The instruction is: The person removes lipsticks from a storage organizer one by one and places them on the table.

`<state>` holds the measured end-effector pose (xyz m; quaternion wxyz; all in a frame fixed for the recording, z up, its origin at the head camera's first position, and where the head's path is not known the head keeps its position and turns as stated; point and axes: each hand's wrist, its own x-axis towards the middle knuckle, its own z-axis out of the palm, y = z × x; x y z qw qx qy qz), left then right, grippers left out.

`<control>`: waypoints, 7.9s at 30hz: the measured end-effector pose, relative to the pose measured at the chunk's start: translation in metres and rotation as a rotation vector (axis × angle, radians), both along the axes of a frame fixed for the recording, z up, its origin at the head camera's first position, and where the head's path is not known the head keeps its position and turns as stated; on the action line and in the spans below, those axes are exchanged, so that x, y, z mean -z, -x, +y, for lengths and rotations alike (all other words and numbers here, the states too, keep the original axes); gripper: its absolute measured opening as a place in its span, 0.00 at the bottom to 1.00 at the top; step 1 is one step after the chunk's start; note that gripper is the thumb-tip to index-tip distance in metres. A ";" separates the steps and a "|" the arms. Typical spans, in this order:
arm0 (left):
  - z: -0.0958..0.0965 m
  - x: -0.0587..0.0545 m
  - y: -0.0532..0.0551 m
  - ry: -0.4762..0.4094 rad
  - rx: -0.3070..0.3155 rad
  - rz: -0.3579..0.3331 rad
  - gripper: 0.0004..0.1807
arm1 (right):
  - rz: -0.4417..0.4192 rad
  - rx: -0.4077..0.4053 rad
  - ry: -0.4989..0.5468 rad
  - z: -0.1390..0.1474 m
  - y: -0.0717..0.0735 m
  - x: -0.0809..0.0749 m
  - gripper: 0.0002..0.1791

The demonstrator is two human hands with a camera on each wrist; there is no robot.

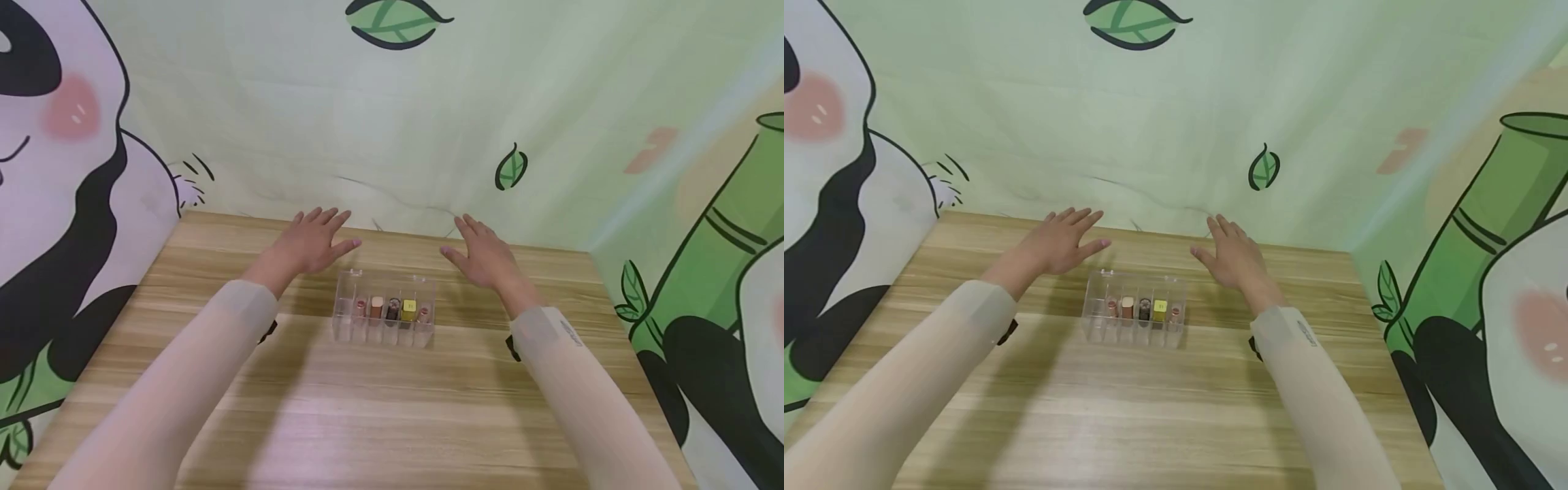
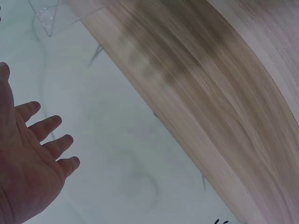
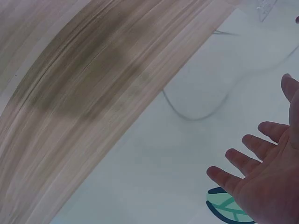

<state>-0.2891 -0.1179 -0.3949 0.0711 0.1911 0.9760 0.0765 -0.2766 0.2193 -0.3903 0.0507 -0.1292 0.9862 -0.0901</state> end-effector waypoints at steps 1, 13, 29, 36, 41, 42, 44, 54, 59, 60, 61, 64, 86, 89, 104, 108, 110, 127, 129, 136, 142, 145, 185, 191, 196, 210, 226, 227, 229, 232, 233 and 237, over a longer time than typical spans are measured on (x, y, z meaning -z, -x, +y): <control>-0.001 0.000 -0.002 -0.005 0.005 0.002 0.45 | 0.004 -0.006 0.003 0.000 -0.002 0.000 0.44; -0.002 0.008 -0.015 -0.047 0.049 0.025 0.44 | 0.027 -0.058 0.043 0.001 -0.020 0.002 0.42; -0.009 0.026 -0.041 -0.358 0.001 -0.133 0.39 | 0.048 -0.114 0.128 -0.005 -0.042 0.006 0.39; -0.011 0.043 -0.051 -0.492 -0.027 -0.158 0.37 | 0.025 -0.142 0.144 -0.011 -0.052 0.008 0.34; -0.012 0.053 -0.058 -0.553 -0.053 -0.179 0.37 | 0.032 -0.150 0.152 -0.015 -0.058 0.010 0.31; -0.012 0.055 -0.059 -0.568 -0.057 -0.184 0.37 | 0.033 -0.149 0.152 -0.015 -0.060 0.011 0.31; -0.012 0.059 -0.060 -0.598 -0.069 -0.191 0.36 | 0.037 -0.148 0.153 -0.016 -0.062 0.012 0.29; -0.008 0.079 -0.070 -0.726 -0.131 -0.245 0.43 | 0.028 -0.179 0.188 -0.022 -0.072 0.026 0.24; -0.005 0.086 -0.076 -0.801 -0.150 -0.300 0.45 | 0.047 -0.212 0.177 -0.027 -0.073 0.034 0.21; -0.005 0.087 -0.078 -0.815 -0.158 -0.313 0.44 | 0.054 -0.221 0.172 -0.028 -0.073 0.035 0.21; -0.004 0.089 -0.079 -0.830 -0.166 -0.328 0.44 | 0.054 -0.226 0.167 -0.029 -0.073 0.037 0.20; -0.003 0.094 -0.082 -0.873 -0.179 -0.354 0.41 | 0.049 -0.233 0.152 -0.032 -0.074 0.041 0.19; 0.004 0.121 -0.092 -1.033 -0.217 -0.373 0.30 | 0.104 -0.210 0.091 -0.038 -0.077 0.049 0.14; 0.003 0.125 -0.093 -1.054 -0.221 -0.369 0.31 | 0.111 -0.213 0.095 -0.038 -0.077 0.049 0.13; 0.004 0.128 -0.097 -1.054 -0.231 -0.372 0.28 | 0.127 -0.205 0.102 -0.038 -0.077 0.050 0.13; 0.005 0.129 -0.098 -1.044 -0.236 -0.370 0.28 | 0.143 -0.216 0.106 -0.037 -0.077 0.051 0.13; 0.005 0.130 -0.099 -1.037 -0.235 -0.368 0.27 | 0.150 -0.221 0.110 -0.037 -0.077 0.051 0.13; 0.004 0.133 -0.098 -1.044 -0.219 -0.380 0.28 | 0.169 -0.205 0.207 -0.035 -0.081 0.039 0.13; 0.004 0.129 -0.099 -1.045 -0.219 -0.390 0.28 | 0.168 -0.202 0.220 -0.035 -0.081 0.037 0.12; 0.007 0.104 -0.107 -1.038 -0.214 -0.424 0.30 | 0.175 -0.204 0.242 -0.033 -0.082 0.031 0.13; 0.005 0.116 -0.104 -1.039 -0.217 -0.417 0.29 | 0.202 -0.221 0.232 -0.033 -0.082 0.024 0.13; 0.004 0.128 -0.100 -1.045 -0.214 -0.400 0.28 | 0.211 -0.225 0.235 -0.033 -0.082 0.021 0.14; 0.005 0.134 -0.098 -1.070 -0.200 -0.388 0.27 | 0.315 -0.203 0.266 -0.013 -0.073 -0.025 0.14; 0.004 0.130 -0.101 -1.064 -0.214 -0.418 0.28 | 0.309 -0.196 0.260 -0.009 -0.071 -0.023 0.14; 0.005 0.110 -0.107 -1.059 -0.204 -0.427 0.30 | 0.298 -0.180 0.254 -0.005 -0.068 -0.020 0.15; 0.006 0.099 -0.112 -1.048 -0.210 -0.443 0.30 | 0.247 -0.140 0.245 0.003 -0.061 -0.001 0.14; 0.006 0.114 -0.104 -1.052 -0.209 -0.430 0.30 | 0.183 -0.113 0.245 0.009 -0.054 0.021 0.12; 0.005 0.118 -0.103 -1.052 -0.209 -0.424 0.30 | 0.176 -0.110 0.241 0.009 -0.053 0.022 0.12; 0.005 0.126 -0.101 -1.052 -0.206 -0.409 0.29 | 0.165 -0.107 0.234 0.009 -0.053 0.025 0.12; 0.004 0.133 -0.099 -1.053 -0.207 -0.393 0.28 | 0.150 -0.098 0.226 0.009 -0.052 0.029 0.11; 0.004 0.134 -0.098 -1.054 -0.205 -0.388 0.28 | 0.146 -0.097 0.226 0.009 -0.052 0.030 0.11; 0.004 0.134 -0.099 -1.060 -0.205 -0.381 0.28 | 0.129 -0.096 0.228 0.008 -0.051 0.035 0.11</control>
